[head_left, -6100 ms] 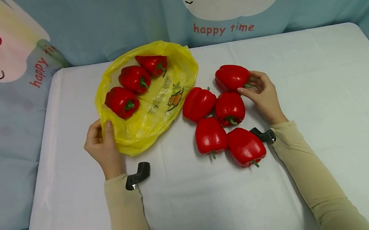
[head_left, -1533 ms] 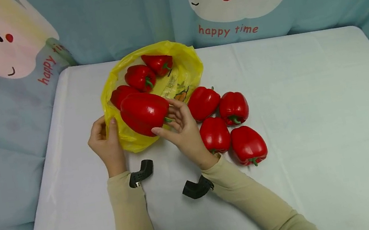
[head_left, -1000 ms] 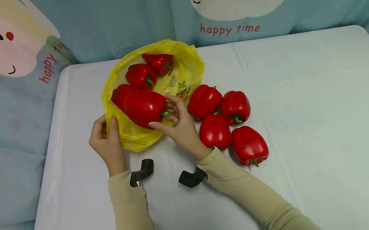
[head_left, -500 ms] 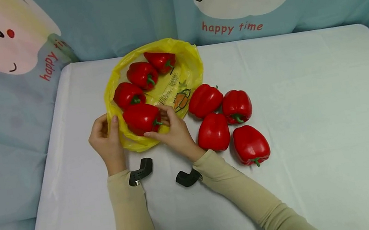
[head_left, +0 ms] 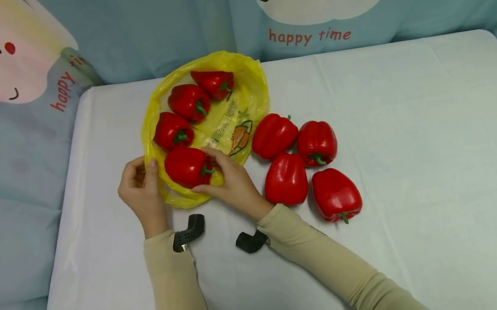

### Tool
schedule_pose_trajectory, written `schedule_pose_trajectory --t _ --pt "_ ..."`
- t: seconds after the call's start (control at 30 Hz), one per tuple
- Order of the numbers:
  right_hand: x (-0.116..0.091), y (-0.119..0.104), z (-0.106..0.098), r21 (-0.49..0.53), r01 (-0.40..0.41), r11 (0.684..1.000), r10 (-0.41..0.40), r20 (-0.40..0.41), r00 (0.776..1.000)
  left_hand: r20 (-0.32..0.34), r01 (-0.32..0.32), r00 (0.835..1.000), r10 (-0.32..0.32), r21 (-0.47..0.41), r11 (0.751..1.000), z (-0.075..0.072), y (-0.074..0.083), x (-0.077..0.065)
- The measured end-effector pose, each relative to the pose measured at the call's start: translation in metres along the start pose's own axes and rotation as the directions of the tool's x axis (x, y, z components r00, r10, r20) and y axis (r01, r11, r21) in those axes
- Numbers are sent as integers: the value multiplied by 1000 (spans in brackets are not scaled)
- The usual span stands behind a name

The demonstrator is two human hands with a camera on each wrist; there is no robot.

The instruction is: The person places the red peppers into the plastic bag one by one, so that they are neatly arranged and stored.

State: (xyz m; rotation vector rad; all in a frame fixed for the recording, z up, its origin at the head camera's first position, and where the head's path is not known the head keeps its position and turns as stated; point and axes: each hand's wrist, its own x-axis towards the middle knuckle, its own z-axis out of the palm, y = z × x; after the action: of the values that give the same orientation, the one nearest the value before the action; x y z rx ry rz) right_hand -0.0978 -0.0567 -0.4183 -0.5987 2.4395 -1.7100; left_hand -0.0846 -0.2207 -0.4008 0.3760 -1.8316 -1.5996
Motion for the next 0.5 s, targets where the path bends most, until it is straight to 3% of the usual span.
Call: schedule_pose_trajectory --t 0.13,0.27,0.5 --pt "-1 1 0 -18 30 999 -30 -4 1000 -10 -24 1000 24 -9 1000 -1 -1 0" --pt "-1 1 -1 -12 46 999 -46 -8 999 -17 -4 1000 4 -16 1000 0 -1 0" --pt "-1 -1 1 17 22 1000 -22 -18 1000 -22 -6 1000 6 15 1000 2 0 0"
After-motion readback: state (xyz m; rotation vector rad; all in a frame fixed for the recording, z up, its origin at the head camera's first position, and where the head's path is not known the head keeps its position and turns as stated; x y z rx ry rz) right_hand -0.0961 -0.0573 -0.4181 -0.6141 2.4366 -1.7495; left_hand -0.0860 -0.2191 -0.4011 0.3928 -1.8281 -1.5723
